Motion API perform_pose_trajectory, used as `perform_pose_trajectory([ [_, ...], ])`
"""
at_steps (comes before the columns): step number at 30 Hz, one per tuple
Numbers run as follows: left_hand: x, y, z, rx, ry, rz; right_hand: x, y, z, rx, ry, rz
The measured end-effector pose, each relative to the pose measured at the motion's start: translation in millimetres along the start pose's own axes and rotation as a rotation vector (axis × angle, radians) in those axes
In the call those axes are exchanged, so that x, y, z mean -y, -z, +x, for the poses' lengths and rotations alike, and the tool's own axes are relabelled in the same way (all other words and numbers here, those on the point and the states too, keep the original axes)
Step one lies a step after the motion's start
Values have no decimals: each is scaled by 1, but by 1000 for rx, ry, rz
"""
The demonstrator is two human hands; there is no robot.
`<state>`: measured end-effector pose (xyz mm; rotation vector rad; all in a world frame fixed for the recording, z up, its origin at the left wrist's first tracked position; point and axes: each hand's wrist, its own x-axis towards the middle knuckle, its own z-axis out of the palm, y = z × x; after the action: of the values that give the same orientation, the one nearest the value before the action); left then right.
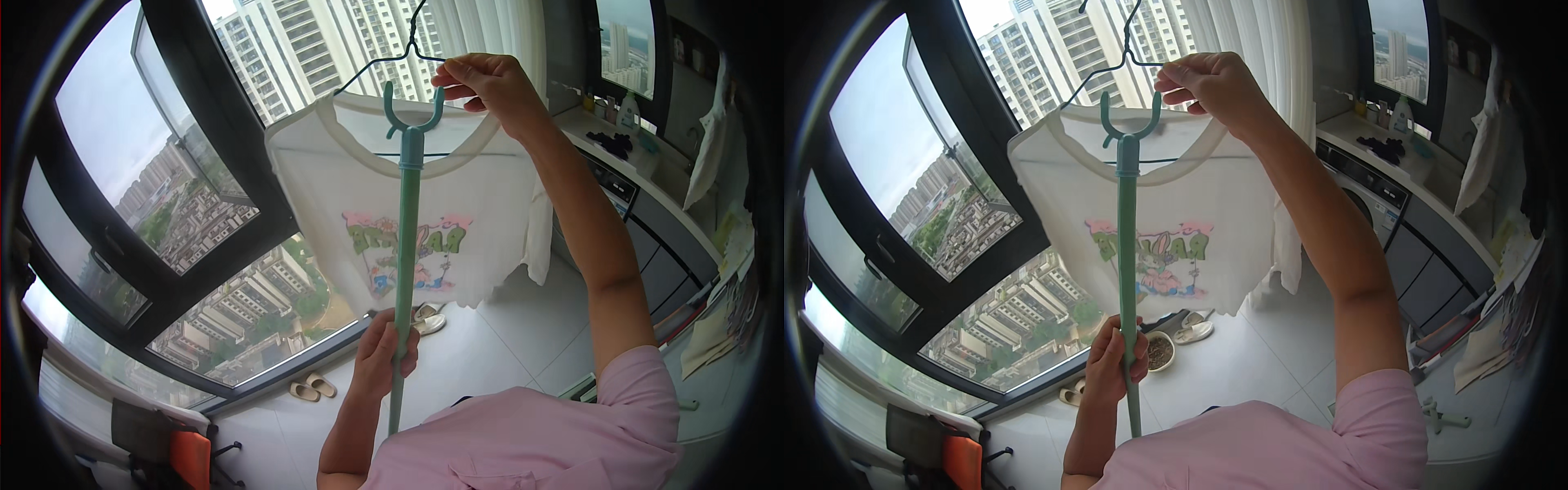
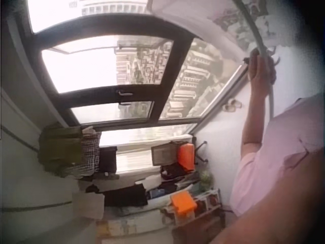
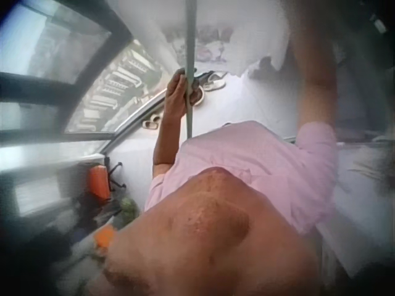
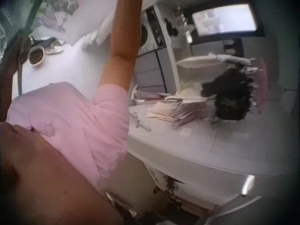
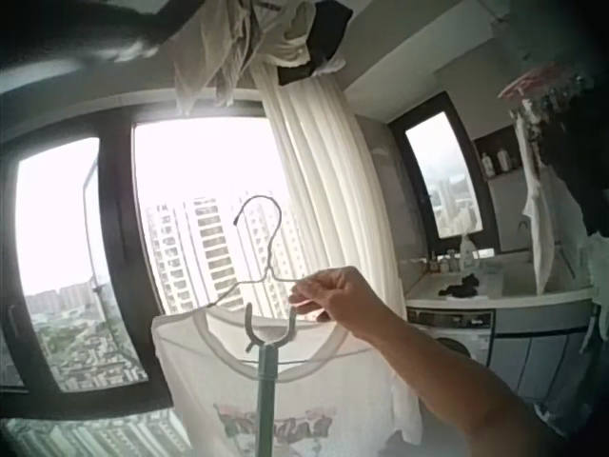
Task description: The person removes clothes from a washing machine, places each garment onto a hanger, and hangs them on an overhead drying rack using a clothes pole.
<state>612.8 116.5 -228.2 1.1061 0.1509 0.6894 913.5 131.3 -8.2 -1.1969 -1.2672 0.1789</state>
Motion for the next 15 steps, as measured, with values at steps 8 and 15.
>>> perform_pose_trajectory([
  [8,24,-20,5,-71,-71,13,-1,0,2,168,-24,63],
  [15,33,-27,-2,-113,-113,63,-8,-5,5,260,21,162],
])
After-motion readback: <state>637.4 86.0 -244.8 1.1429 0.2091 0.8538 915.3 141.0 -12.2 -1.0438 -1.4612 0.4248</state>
